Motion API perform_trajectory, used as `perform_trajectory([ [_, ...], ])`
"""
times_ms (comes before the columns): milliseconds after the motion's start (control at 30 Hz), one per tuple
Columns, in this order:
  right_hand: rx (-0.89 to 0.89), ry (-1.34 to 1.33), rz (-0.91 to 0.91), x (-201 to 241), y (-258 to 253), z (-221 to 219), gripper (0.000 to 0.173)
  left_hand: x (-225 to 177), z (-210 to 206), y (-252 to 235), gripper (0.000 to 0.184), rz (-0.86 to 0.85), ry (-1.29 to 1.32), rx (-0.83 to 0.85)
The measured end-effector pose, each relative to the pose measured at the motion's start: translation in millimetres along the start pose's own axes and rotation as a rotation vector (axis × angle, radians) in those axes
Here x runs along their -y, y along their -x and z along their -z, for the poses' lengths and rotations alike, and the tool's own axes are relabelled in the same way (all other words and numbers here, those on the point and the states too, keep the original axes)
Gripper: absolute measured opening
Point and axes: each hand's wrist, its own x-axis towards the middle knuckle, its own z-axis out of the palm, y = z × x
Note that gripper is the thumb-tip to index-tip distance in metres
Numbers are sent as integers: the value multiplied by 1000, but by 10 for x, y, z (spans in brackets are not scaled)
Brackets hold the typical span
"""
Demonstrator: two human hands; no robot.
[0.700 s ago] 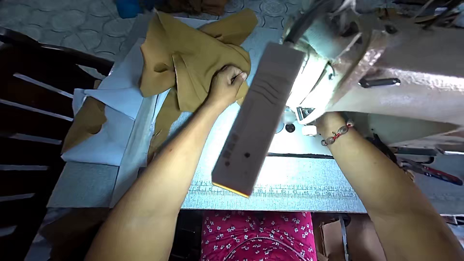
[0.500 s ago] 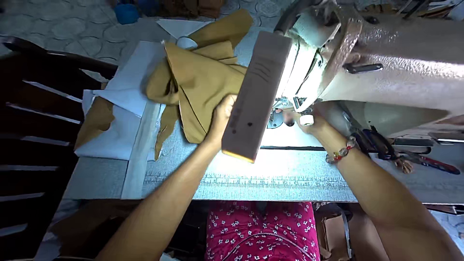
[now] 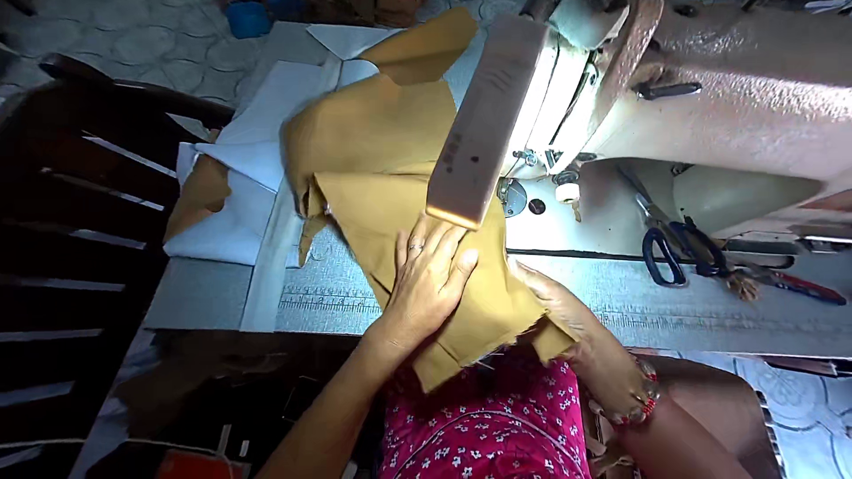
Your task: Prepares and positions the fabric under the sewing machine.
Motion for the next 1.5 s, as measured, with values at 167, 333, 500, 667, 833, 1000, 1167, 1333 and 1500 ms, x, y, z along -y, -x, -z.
perform_trajectory([
  [167,-283,1000,759,-132,137,380,49,-59,221,136,60,118,-337,175],
  [333,-446,1624,912,-270,170,514,35,-128,207,-406,45,151,-367,96],
  [500,-515,1755,938,-465,143,511,36,463,0,-987,63,25,-389,267],
  [667,-434,1799,948,-611,121,414,50,723,58,-1170,61,-348,-377,225],
  [833,-406,1799,951,-615,120,427,52,143,28,-529,28,-317,-200,18],
  [1000,-353,1829,939,-526,172,479,50,61,-108,-141,53,-146,-321,180],
  [1167,-335,1674,995,-574,325,555,40,174,-155,-110,55,-198,-273,126],
  [1333,-630,1546,1136,-406,779,1088,22,254,-97,-133,59,-145,-259,212],
  [1500,-1098,1588,836,168,1413,1773,21,258,-80,-152,59,-92,-286,262],
])
